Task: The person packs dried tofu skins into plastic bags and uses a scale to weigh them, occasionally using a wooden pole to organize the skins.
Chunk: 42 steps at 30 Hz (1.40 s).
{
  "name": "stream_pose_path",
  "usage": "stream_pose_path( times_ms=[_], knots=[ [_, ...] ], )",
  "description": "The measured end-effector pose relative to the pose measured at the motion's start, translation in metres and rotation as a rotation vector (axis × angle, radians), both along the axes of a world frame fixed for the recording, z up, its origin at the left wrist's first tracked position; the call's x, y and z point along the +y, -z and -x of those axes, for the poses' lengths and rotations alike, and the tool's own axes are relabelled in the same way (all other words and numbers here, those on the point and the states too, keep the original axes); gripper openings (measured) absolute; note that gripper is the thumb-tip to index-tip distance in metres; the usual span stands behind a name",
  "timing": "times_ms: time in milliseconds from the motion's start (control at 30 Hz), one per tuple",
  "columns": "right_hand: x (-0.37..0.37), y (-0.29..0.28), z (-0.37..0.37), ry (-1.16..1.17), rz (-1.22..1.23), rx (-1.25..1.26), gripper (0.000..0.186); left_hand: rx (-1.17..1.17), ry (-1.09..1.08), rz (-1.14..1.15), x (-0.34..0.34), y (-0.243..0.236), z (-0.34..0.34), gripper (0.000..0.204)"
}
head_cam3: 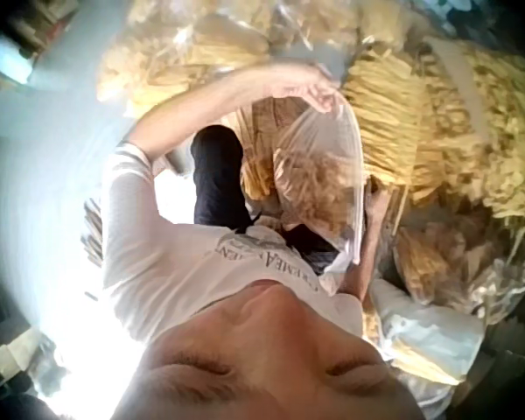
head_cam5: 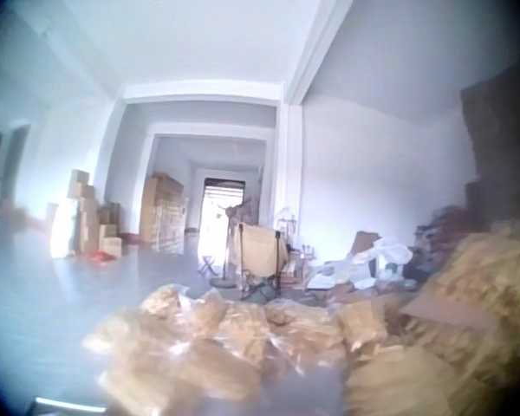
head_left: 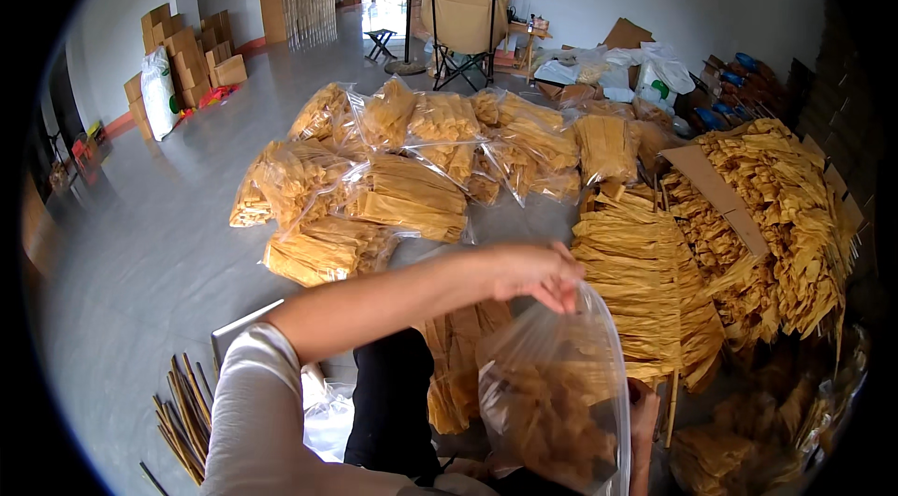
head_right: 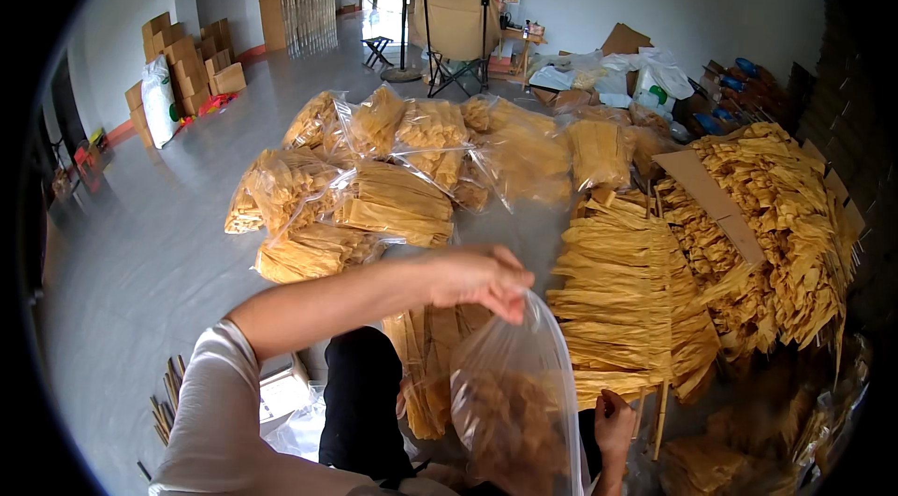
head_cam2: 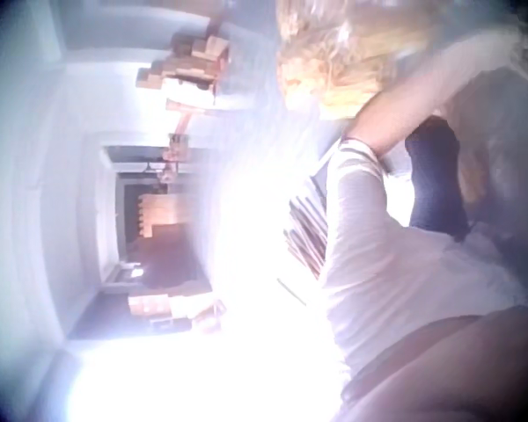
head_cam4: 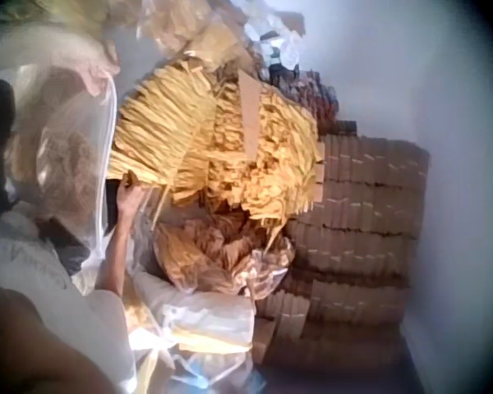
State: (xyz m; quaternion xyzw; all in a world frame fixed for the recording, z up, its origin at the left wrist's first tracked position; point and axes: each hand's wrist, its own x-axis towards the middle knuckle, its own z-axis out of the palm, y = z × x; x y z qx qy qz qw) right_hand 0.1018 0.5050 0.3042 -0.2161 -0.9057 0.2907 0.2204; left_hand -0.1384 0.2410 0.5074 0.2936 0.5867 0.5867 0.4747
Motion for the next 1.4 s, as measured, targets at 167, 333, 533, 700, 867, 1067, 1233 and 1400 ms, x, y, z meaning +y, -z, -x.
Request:
stream_pose_path(
  times_ms=[167, 333, 533, 700, 867, 1067, 1233, 1400],
  knots=[
    [-0.025, -0.025, 0.009, 0.069, -0.045, -0.032, 0.018, 0.182, -0.635, -0.186, 0.004, -0.056, 0.159, 0.021],
    [-0.03, -0.029, 0.008, 0.056, -0.078, -0.062, 0.018, 0.938, -1.159, -0.617, -0.115, -0.142, 0.247, 0.019],
    [-0.023, -0.022, 0.011, 0.049, -0.056, -0.115, 0.018, 1.204, -1.1, 1.161, -0.174, -0.028, 0.268, 0.066],
    [-0.04, -0.023, 0.023, 0.004, -0.107, -0.105, 0.019, 1.039, -0.612, 1.092, -0.18, 0.094, 0.243, 0.089],
    [-0.034, -0.03, 0.017, 0.027, -0.153, -0.064, 0.017, 0.953, -0.103, 0.721, -0.121, 0.142, 0.17, 0.089],
    [-0.036, -0.024, 0.023, 0.012, -0.112, -0.075, 0.018, 0.943, 0.214, 0.522, -0.089, 0.167, 0.103, 0.078],
    [-0.037, -0.027, 0.019, 0.041, -0.123, -0.031, 0.018, 1.059, 0.348, 0.419, -0.052, 0.158, 0.065, 0.069],
    [-0.033, -0.028, 0.012, 0.099, -0.099, -0.034, 0.018, 0.971, 0.498, 0.465, -0.011, 0.155, 0.032, 0.062]
  ],
)
